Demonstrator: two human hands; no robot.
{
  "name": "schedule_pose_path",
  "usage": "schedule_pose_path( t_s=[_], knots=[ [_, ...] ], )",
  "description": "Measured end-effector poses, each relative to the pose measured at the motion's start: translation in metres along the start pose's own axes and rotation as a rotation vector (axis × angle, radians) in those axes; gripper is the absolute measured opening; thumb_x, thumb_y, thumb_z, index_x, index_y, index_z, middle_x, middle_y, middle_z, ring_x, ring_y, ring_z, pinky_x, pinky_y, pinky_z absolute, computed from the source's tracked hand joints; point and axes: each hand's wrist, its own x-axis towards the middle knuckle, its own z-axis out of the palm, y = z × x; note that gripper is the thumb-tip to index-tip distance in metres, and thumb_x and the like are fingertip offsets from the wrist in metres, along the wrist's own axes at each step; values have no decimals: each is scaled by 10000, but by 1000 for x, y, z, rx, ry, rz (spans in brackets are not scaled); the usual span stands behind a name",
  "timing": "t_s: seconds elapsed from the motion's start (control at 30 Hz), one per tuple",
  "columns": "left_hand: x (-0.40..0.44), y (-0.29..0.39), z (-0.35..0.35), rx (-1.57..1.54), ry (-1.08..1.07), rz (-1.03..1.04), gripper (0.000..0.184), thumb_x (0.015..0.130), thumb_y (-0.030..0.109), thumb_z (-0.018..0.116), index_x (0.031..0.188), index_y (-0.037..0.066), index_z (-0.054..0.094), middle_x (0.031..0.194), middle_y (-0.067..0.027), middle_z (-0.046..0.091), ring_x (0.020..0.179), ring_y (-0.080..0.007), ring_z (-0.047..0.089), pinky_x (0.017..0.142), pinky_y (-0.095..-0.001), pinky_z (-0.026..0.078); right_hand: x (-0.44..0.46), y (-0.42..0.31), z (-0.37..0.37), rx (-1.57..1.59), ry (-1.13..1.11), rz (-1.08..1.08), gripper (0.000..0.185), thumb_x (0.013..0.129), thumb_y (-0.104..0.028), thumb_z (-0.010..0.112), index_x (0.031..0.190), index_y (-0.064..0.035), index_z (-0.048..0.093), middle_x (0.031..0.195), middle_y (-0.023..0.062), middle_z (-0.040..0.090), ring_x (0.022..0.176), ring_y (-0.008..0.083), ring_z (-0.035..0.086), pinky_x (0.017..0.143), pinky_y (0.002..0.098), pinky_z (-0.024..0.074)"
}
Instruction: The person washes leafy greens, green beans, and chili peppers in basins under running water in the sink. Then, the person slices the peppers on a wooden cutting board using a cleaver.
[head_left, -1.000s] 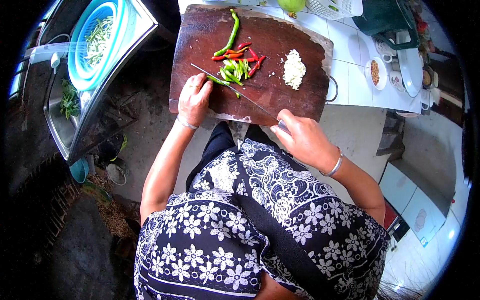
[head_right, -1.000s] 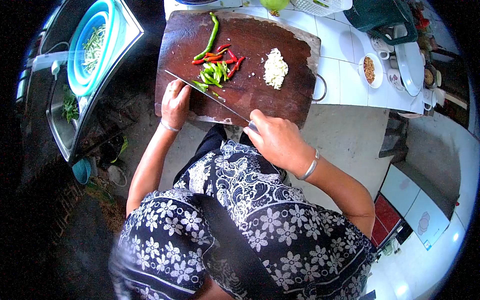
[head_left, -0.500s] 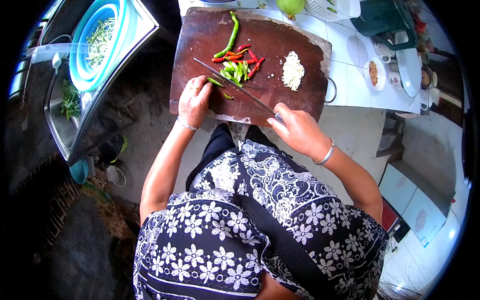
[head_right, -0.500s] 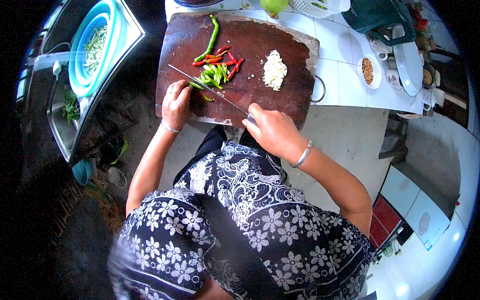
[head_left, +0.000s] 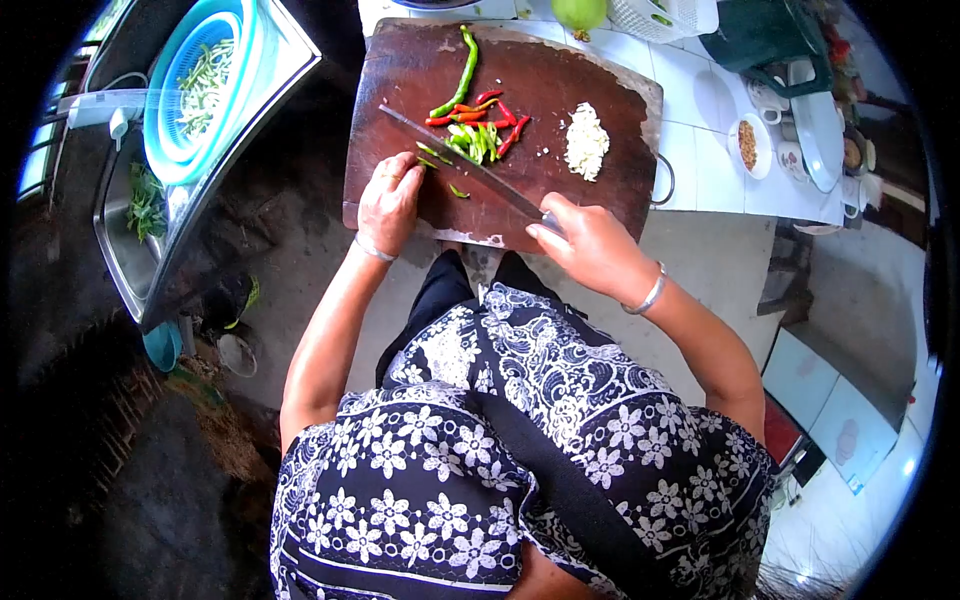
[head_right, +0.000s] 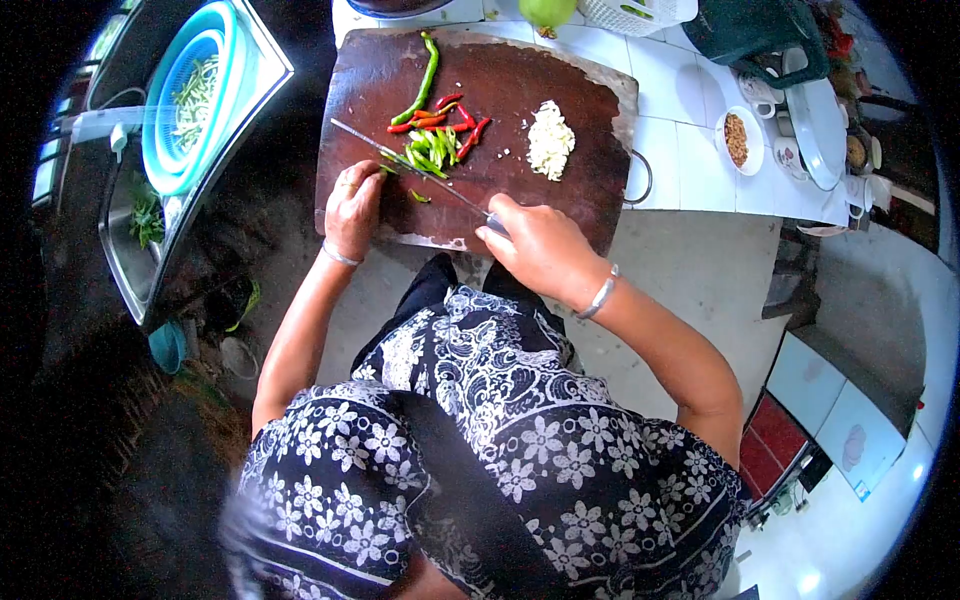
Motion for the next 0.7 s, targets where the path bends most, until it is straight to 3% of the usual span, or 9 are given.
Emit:
schedule_pose_path(
  t_s=[0.17,0.27,0.43,0.6,0.63,0.7],
  knots=[
    [30,15,5,-159,23,-112,189,783,-20,564,965,23,596,1029,-143,586,936,-321,606,777,-368,512,-20,-1,-27,127,113,124,260,874,-244,602,868,-17,477,658,224,551,637,423,568,537,468,410],
    [72,-1,14,-68,109,-173,230,774,-4,597,992,67,616,976,-134,577,924,-321,571,824,-365,482,-28,5,-35,162,191,148,252,871,-228,613,875,-9,488,650,216,540,603,416,545,513,426,406],
    [132,-21,16,262,-279,219,329,735,-19,611,1021,141,642,1109,-103,532,987,-284,532,848,-366,465,-38,12,-37,126,207,191,264,870,-235,617,888,-4,490,654,217,539,600,413,545,498,405,404],
    [135,-39,14,386,-439,371,370,724,40,594,1076,149,606,1217,-97,487,1012,-255,524,873,-351,476,-44,8,-35,119,172,210,264,874,-245,612,894,-11,490,656,228,546,635,428,560,503,421,411],
    [133,-42,1,402,-450,407,319,765,76,544,1072,139,603,1238,-87,482,1002,-253,529,852,-348,481,-46,7,-33,128,159,205,262,875,-246,609,892,-14,488,658,229,549,641,428,564,508,430,413],
    [118,-52,-27,410,-407,404,292,762,88,524,1049,95,578,1162,-90,531,984,-264,534,842,-346,472,-47,4,-30,145,131,196,257,877,-248,603,890,-21,484,661,233,554,652,428,571,518,447,417]
  ],
)
